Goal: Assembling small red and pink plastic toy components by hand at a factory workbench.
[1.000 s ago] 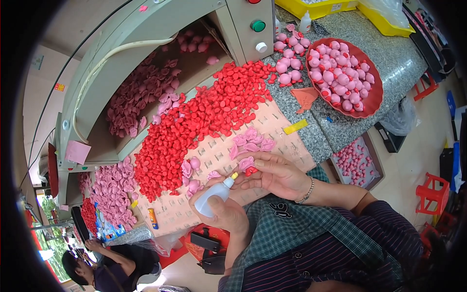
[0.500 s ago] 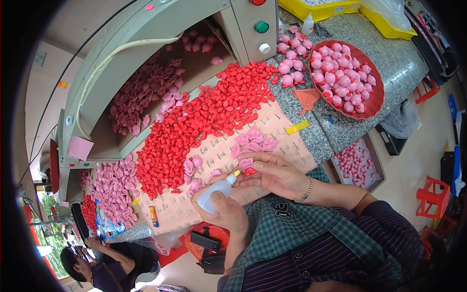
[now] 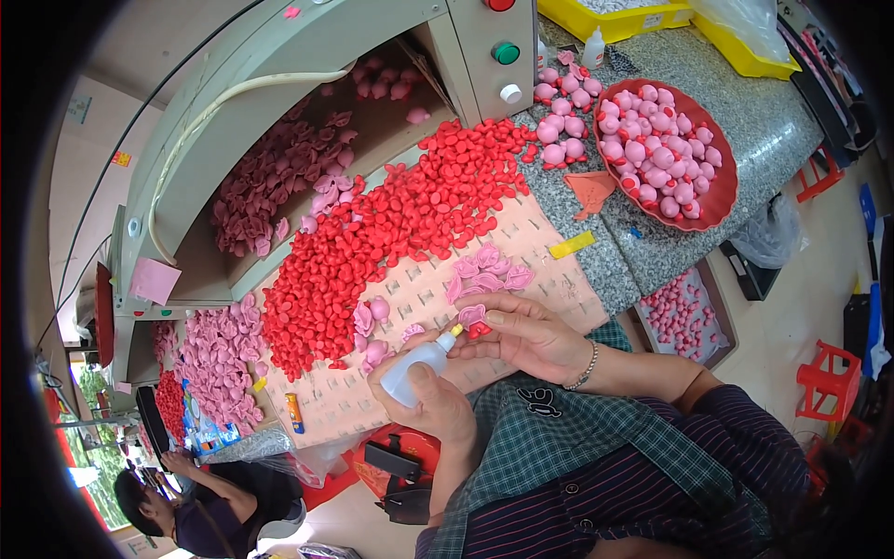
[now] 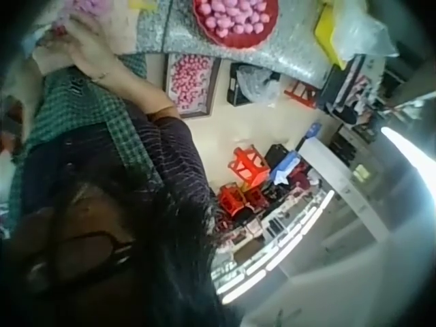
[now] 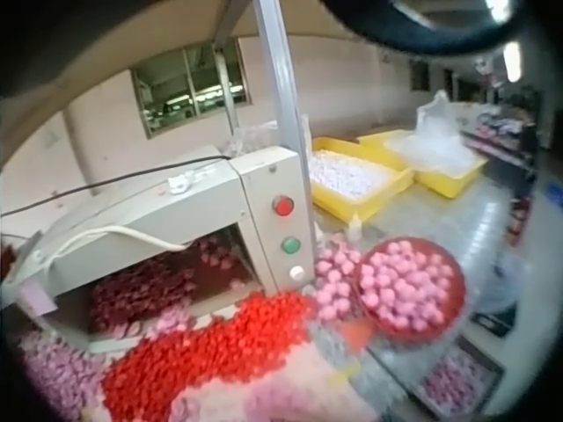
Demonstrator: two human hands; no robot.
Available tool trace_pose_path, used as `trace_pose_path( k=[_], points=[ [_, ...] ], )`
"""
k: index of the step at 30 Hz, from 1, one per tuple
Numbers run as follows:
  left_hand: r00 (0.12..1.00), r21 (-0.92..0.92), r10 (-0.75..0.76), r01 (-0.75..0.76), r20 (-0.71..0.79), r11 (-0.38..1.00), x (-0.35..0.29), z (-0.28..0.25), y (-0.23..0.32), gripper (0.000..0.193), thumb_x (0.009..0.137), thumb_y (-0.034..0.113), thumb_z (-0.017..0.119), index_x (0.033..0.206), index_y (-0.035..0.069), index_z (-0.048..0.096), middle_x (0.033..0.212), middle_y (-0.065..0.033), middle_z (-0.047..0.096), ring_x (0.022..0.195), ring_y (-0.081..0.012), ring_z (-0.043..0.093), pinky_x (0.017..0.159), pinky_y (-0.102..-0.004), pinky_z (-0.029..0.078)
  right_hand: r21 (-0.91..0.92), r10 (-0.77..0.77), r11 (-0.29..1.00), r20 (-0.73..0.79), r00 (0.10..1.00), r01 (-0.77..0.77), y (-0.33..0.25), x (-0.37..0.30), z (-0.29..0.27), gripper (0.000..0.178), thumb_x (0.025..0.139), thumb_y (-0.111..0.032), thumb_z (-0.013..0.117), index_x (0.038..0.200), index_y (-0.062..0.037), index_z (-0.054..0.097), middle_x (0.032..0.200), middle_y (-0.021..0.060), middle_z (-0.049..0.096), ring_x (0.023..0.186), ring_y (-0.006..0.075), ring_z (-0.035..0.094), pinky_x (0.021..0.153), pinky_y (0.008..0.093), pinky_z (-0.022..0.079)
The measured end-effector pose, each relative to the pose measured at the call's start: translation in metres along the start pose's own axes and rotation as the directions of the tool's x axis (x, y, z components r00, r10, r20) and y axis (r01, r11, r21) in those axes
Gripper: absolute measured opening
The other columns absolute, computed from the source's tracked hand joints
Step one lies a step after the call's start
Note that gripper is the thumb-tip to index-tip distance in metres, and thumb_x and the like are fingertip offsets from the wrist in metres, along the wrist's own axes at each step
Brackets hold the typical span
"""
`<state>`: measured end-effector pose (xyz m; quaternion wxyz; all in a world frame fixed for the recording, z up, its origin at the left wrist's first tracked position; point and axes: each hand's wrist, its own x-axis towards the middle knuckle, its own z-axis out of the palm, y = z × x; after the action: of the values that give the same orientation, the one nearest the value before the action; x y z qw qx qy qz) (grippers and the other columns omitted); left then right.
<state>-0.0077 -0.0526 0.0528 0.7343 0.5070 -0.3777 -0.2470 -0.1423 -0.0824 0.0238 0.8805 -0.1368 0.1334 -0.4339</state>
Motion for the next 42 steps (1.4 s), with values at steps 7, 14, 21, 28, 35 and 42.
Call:
trace_pose_path(
  k=[7, 14, 21, 28, 35, 42],
  points=[
    [0.999, 0.035, 0.035, -0.035, 0.01, 0.999, 0.0, -0.004, -0.007, 0.037, 0.094, 0.03, 0.064, 0.1, -0.002, 0.046, 0.092, -0.0221, 0.063, 0.084, -0.0289, 0.065, 0.086, -0.0445, 0.052, 0.024, 0.001, 1.0, 0.008, 1.0, -0.001, 0.0, 0.001, 0.0, 0.041, 0.103, -0.016, 0.048, 0.14, 0.0004, 0.044, 0.127, 0.0151, 0.059, 0.118, 0.0272, 0.059, 0.105, 0.045, 0.046],
    [0.999, 0.042, 0.025, -0.026, 0.031, 0.999, 0.0, -0.004, -0.004, 0.036, 0.095, 0.029, 0.063, 0.1, -0.002, 0.045, 0.093, -0.025, 0.064, 0.084, -0.0282, 0.065, 0.087, -0.0438, 0.052, 0.028, 0.001, 1.0, -0.009, 1.0, 0.0, 0.0, 0.001, 0.001, 0.041, 0.103, -0.016, 0.048, 0.14, 0.0008, 0.043, 0.125, 0.015, 0.06, 0.116, 0.0294, 0.06, 0.105, 0.0453, 0.046],
    [0.999, 0.011, -0.016, 0.016, 0.043, 1.0, 0.0, -0.001, 0.002, 0.033, 0.096, 0.026, 0.061, 0.101, -0.002, 0.045, 0.092, -0.0264, 0.064, 0.08, -0.0282, 0.065, 0.082, -0.0418, 0.054, 0.053, 0.011, 0.999, -0.019, 1.0, -0.01, 0.001, 0.002, -0.001, 0.041, 0.103, -0.015, 0.048, 0.14, 0.0007, 0.043, 0.121, 0.0144, 0.062, 0.116, 0.031, 0.06, 0.106, 0.0464, 0.045],
    [0.999, 0.042, 0.021, -0.023, 0.047, 0.999, 0.0, 0.001, 0.001, 0.031, 0.096, 0.023, 0.06, 0.101, -0.003, 0.044, 0.091, -0.0274, 0.064, 0.077, -0.0281, 0.064, 0.077, -0.0411, 0.055, 0.061, 0.008, 0.998, -0.009, 1.0, -0.008, 0.003, 0.002, -0.004, 0.041, 0.102, -0.015, 0.048, 0.14, 0.0006, 0.044, 0.124, 0.0117, 0.061, 0.12, 0.0285, 0.057, 0.107, 0.047, 0.045],
    [0.999, 0.054, 0.008, -0.01, 0.047, 0.998, 0.0, -0.002, 0.0, 0.029, 0.096, 0.021, 0.06, 0.101, -0.003, 0.043, 0.091, -0.0272, 0.064, 0.076, -0.0279, 0.064, 0.078, -0.0414, 0.055, 0.087, 0.023, 0.996, -0.014, 1.0, -0.022, 0.001, 0.001, -0.002, 0.041, 0.102, -0.015, 0.049, 0.14, 0.0004, 0.044, 0.123, 0.0114, 0.061, 0.119, 0.0287, 0.057, 0.106, 0.0475, 0.044],
    [0.998, 0.062, 0.013, -0.016, 0.056, 0.998, 0.0, -0.003, -0.003, 0.028, 0.096, 0.02, 0.059, 0.101, -0.003, 0.043, 0.091, -0.0267, 0.065, 0.08, -0.0283, 0.065, 0.081, -0.0416, 0.054, 0.095, 0.023, 0.995, -0.019, 1.0, -0.022, 0.003, 0.002, -0.001, 0.04, 0.102, -0.015, 0.049, 0.139, 0.0004, 0.045, 0.122, 0.0133, 0.062, 0.117, 0.0307, 0.059, 0.105, 0.0467, 0.045]
  ],
)
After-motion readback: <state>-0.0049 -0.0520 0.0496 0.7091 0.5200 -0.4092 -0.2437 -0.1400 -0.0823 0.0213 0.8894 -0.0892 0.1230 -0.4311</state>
